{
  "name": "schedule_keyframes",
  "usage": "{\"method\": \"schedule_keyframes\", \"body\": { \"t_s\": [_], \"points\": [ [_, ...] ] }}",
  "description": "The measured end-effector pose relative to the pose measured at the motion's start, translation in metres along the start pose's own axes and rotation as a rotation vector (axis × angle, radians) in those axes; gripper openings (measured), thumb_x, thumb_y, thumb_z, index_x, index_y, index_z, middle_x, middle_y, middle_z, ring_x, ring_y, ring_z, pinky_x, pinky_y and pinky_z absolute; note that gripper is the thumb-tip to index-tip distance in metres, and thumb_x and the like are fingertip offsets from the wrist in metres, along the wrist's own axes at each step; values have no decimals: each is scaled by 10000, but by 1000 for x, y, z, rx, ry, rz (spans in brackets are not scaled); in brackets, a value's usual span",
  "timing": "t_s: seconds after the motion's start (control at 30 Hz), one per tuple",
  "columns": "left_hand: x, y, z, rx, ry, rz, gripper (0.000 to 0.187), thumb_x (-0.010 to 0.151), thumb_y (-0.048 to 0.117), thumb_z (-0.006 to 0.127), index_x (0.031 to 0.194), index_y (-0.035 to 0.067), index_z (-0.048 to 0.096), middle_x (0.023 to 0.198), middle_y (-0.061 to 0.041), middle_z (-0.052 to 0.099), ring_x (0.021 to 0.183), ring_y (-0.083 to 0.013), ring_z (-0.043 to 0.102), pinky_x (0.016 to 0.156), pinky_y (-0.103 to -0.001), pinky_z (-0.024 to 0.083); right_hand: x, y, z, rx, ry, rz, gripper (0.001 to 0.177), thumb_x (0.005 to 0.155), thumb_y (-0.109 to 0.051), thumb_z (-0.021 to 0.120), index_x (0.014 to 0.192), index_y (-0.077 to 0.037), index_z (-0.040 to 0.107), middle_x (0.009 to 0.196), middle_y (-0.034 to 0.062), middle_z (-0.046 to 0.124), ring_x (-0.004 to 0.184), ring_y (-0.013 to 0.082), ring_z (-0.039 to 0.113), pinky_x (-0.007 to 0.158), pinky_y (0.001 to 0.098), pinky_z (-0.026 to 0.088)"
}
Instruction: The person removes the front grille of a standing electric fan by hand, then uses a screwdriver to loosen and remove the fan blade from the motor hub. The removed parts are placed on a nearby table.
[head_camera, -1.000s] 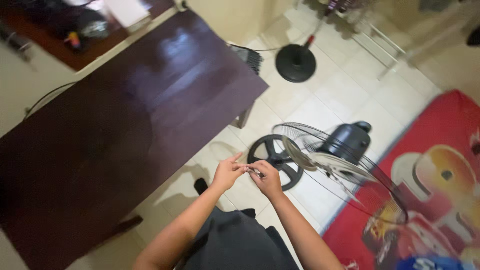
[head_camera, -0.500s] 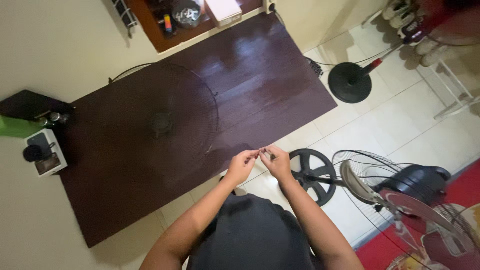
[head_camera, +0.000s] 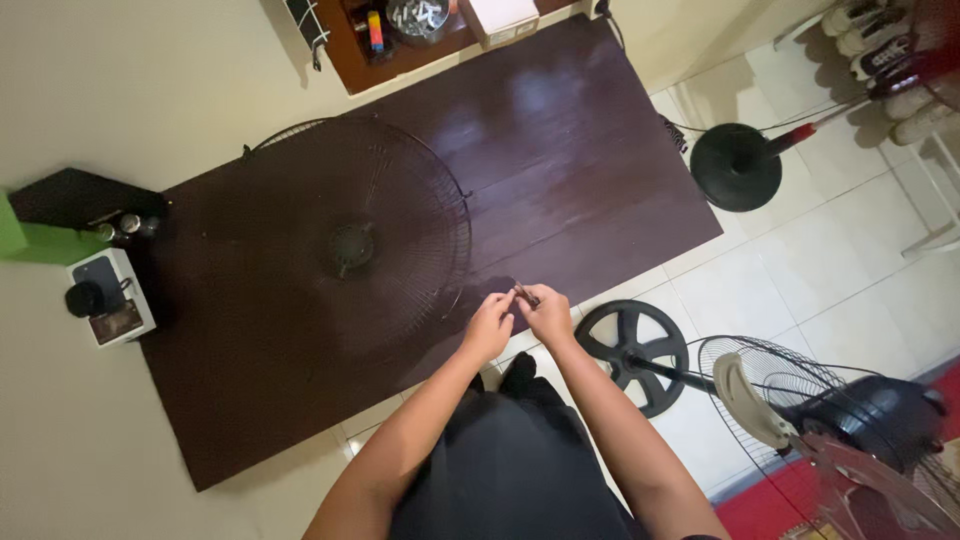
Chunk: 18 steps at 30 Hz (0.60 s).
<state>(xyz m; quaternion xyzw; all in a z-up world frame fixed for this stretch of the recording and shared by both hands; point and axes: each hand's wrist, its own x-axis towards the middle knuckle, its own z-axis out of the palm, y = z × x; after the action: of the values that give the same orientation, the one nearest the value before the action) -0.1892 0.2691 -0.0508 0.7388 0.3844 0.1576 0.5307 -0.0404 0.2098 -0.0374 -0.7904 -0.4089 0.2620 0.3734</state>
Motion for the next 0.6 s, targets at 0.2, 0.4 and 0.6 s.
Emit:
{"method": "schedule_keyframes", "body": {
  "t_s": [0.2, 0.4, 0.6],
  "points": [
    [17, -55, 23, 17, 47, -25, 516, 885, 75, 643, 1399, 67, 601, 1121, -140, 642, 1050, -318, 641, 914, -401, 528, 23, 57, 25, 124, -273, 191, 309, 924, -81, 683, 1224, -89, 759, 1032, 87, 813, 855, 127, 708, 786, 283, 551],
    [27, -83, 39, 150, -4, -67, 606, 851, 87, 648, 1449, 63, 550, 1057, -147, 643, 1043, -343, 605, 938, -437, 502, 37, 91, 44, 341, -444, 240, 373, 951, -82, 653, 1322, -53, 672, 1038, 41, 799, 913, 54, 682, 853, 246, 529],
    [27, -88, 45, 237, -65, -133, 641, 851, 102, 620, 1480, 57, 508, 1068, -147, 648, 1052, -361, 595, 932, -450, 500, 33, 93, 47, 196, -467, 242, 351, 965, -106, 645, 1311, -74, 693, 981, 47, 804, 877, 75, 690, 824, 264, 531]
  ]
}}
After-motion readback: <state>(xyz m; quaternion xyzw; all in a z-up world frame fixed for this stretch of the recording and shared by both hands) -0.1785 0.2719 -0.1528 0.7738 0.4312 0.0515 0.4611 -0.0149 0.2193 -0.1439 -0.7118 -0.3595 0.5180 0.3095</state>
